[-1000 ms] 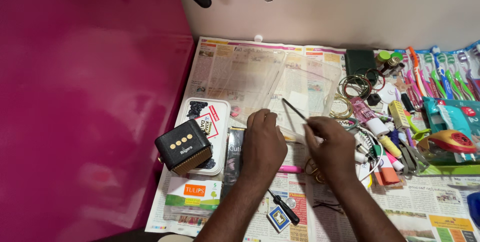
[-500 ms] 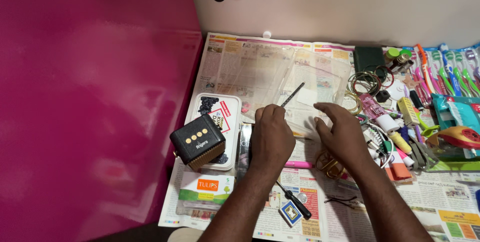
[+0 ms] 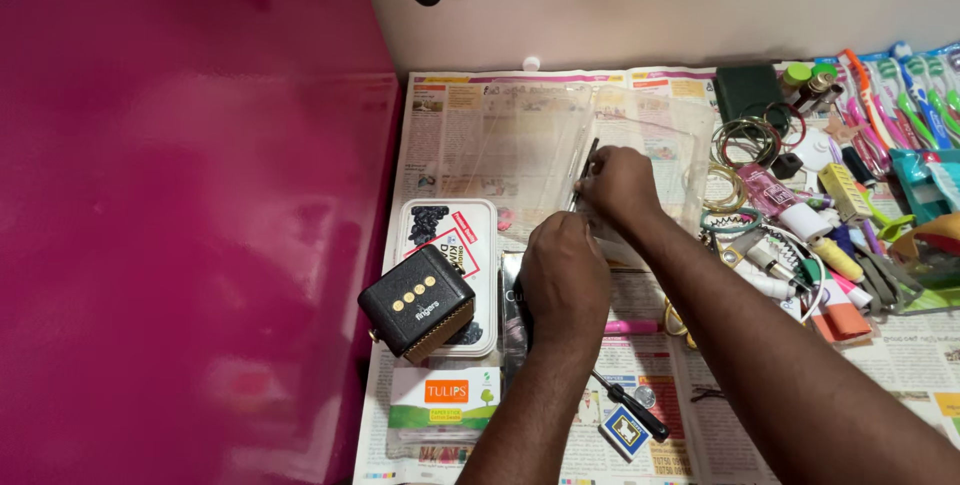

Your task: The person picks up various bangles from a cluttered table, stacks them together in their hand, and then places the stack into a clear plastic container. The person handles multiple bangles of different colors and sizes.

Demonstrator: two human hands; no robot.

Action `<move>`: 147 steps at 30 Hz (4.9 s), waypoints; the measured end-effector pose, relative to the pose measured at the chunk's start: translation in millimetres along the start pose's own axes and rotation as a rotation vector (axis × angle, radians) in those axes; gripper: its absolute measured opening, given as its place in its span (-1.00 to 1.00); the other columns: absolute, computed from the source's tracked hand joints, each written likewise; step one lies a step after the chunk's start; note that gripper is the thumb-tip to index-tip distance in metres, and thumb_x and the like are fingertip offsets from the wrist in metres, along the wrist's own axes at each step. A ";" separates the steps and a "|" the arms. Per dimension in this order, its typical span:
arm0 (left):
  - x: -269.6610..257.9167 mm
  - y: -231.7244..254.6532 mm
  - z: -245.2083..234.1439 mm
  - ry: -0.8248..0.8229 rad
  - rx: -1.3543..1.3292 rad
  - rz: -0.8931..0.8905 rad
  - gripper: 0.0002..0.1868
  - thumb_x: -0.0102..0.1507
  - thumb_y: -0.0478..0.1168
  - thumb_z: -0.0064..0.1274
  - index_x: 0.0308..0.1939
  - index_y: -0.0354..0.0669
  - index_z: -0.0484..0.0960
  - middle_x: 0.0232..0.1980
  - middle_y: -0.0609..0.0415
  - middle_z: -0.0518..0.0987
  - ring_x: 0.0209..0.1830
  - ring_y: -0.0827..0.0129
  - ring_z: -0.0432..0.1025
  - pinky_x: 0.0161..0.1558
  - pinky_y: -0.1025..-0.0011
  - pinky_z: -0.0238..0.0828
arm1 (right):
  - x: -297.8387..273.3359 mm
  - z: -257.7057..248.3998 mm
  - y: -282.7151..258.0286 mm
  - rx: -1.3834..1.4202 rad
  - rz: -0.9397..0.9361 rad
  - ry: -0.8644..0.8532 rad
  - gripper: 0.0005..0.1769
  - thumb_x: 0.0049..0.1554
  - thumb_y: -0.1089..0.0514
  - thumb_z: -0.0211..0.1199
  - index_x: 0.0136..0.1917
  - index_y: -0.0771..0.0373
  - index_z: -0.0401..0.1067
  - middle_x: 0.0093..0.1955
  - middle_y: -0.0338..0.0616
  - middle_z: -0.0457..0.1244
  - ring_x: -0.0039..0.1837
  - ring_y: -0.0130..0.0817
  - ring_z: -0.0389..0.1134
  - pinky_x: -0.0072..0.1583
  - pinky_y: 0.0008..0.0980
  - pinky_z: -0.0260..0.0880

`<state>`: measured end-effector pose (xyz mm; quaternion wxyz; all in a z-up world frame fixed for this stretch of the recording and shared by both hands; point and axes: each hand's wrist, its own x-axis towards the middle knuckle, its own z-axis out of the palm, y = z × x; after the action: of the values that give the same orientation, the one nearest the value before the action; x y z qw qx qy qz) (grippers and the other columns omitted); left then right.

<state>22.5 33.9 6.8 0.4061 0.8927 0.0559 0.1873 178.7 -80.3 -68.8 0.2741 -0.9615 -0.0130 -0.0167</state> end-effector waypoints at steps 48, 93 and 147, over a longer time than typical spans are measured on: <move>5.6 -16.9 0.8 0.054 0.113 0.193 -0.93 0.16 -0.33 0.19 -0.29 -0.17 0.64 -0.23 0.02 0.62 -0.14 0.08 0.50 -0.10 0.12 0.44 | -119.3 -204.8 135.4 -0.438 0.461 -0.440 -0.46 -0.05 -0.28 0.47 -0.14 0.24 0.72 -0.19 0.02 0.45 -0.10 -0.05 0.48 0.02 -0.09 0.49; 4.1 -9.7 -4.1 0.042 0.005 0.073 -0.93 0.16 -0.31 0.16 -0.29 -0.16 0.62 -0.19 0.03 0.61 -0.10 0.09 0.48 -0.07 0.14 0.44 | -29.9 -122.2 43.6 0.862 0.157 0.361 -0.83 0.15 0.25 0.45 -0.08 0.43 0.55 -0.13 -0.02 0.44 -0.17 -0.41 0.52 -0.11 -0.51 0.60; 5.7 -10.7 2.4 0.020 0.115 0.153 -0.90 0.17 -0.28 0.19 -0.33 -0.18 0.58 -0.23 0.03 0.56 -0.16 0.11 0.45 -0.13 0.14 0.42 | -91.6 -122.9 107.5 -0.314 -0.298 0.070 -0.53 0.09 -0.08 0.36 0.19 0.19 0.59 0.39 -0.10 0.28 0.32 0.06 0.19 0.27 0.17 0.14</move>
<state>29.1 40.7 -1.0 0.3382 0.9142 0.0021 0.2231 87.8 -237.8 -24.6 0.1155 -0.9786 -0.1429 -0.0922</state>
